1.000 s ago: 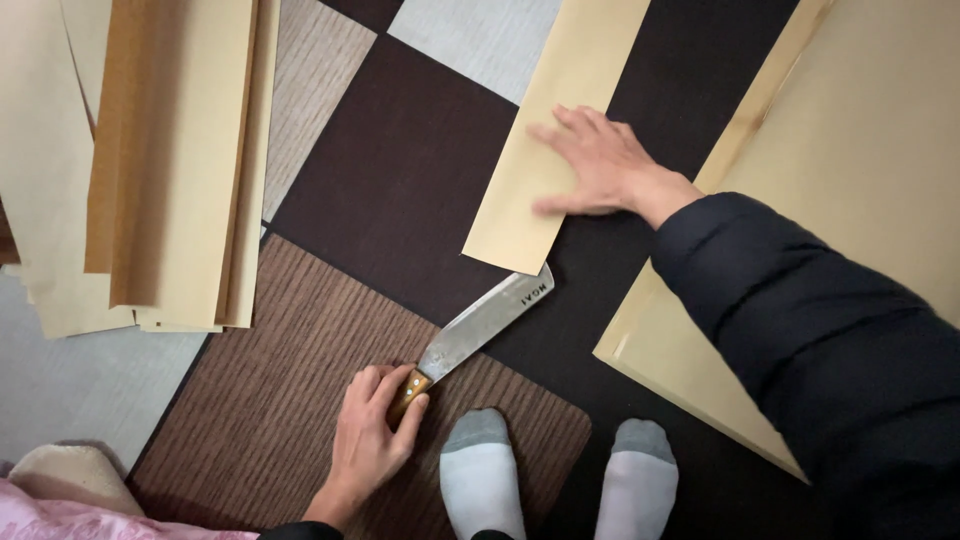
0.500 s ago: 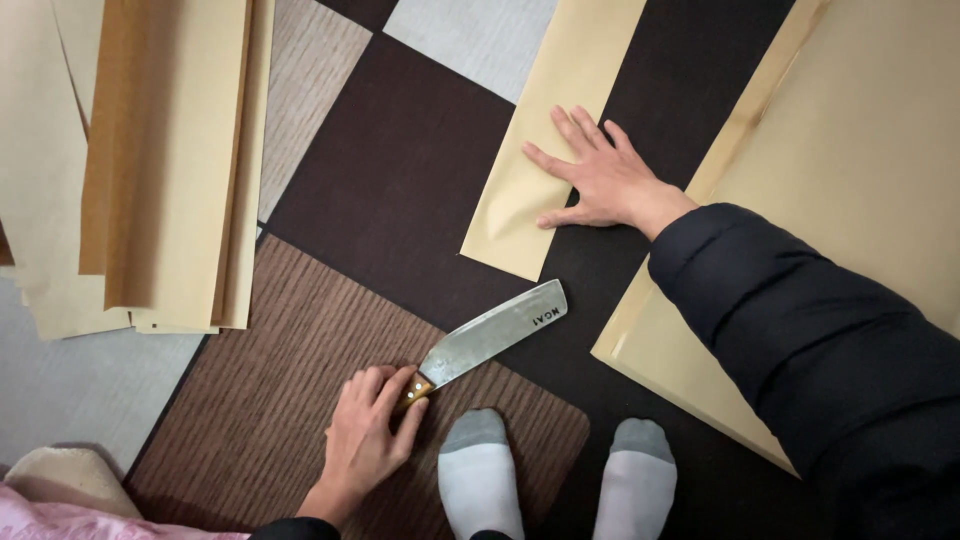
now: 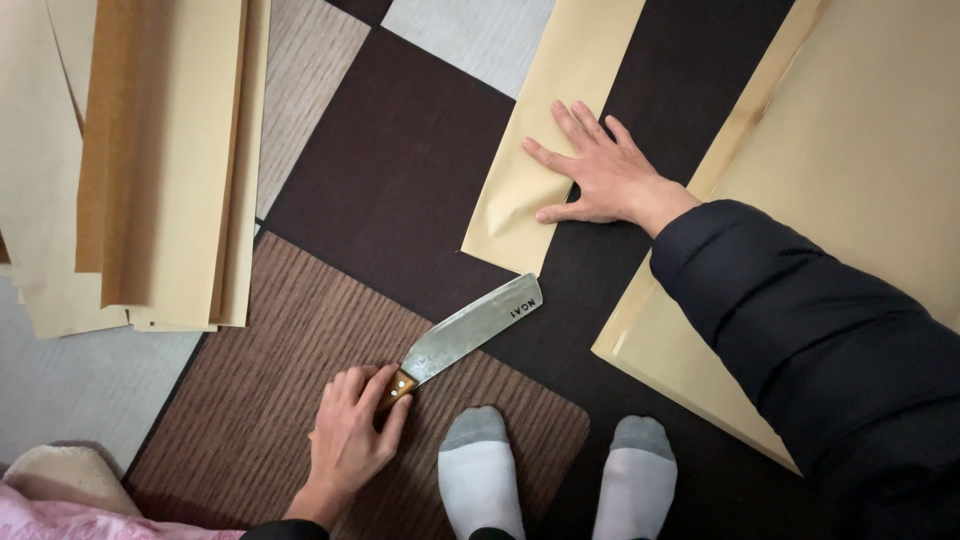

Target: Folding and cutting large sheets of paper into strips using a knife on the floor.

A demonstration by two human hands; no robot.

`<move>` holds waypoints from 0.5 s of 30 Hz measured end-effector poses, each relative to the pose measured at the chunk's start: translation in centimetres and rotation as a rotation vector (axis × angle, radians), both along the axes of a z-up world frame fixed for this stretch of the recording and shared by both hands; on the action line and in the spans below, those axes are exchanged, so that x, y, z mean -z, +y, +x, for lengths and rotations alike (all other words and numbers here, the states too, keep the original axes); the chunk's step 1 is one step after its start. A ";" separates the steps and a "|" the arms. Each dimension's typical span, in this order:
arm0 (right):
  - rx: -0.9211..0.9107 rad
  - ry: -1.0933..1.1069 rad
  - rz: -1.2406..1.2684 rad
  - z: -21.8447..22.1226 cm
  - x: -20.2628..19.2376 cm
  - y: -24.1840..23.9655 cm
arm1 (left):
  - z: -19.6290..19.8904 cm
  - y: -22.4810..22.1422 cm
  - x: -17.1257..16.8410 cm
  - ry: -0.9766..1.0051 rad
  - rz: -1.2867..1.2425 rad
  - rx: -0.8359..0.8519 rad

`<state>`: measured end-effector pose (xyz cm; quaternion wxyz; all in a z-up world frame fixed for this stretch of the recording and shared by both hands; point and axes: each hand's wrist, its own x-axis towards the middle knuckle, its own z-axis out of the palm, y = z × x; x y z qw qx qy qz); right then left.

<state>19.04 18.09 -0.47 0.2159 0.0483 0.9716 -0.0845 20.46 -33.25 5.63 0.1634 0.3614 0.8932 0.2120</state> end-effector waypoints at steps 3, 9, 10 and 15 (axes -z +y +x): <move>0.002 0.011 -0.013 0.1 -0.2 0.0 | 0.0 0.0 -0.3 0.006 0.013 0.005; -0.008 0.002 0.016 0.0 0.2 0.0 | 0.4 -0.9 0.4 0.025 -0.010 -0.010; -0.008 0.003 0.016 0.0 0.2 0.1 | 0.3 -0.9 0.3 0.025 -0.010 -0.010; -0.006 0.020 0.009 0.1 -0.1 0.0 | 0.6 -0.8 0.6 0.052 -0.001 -0.026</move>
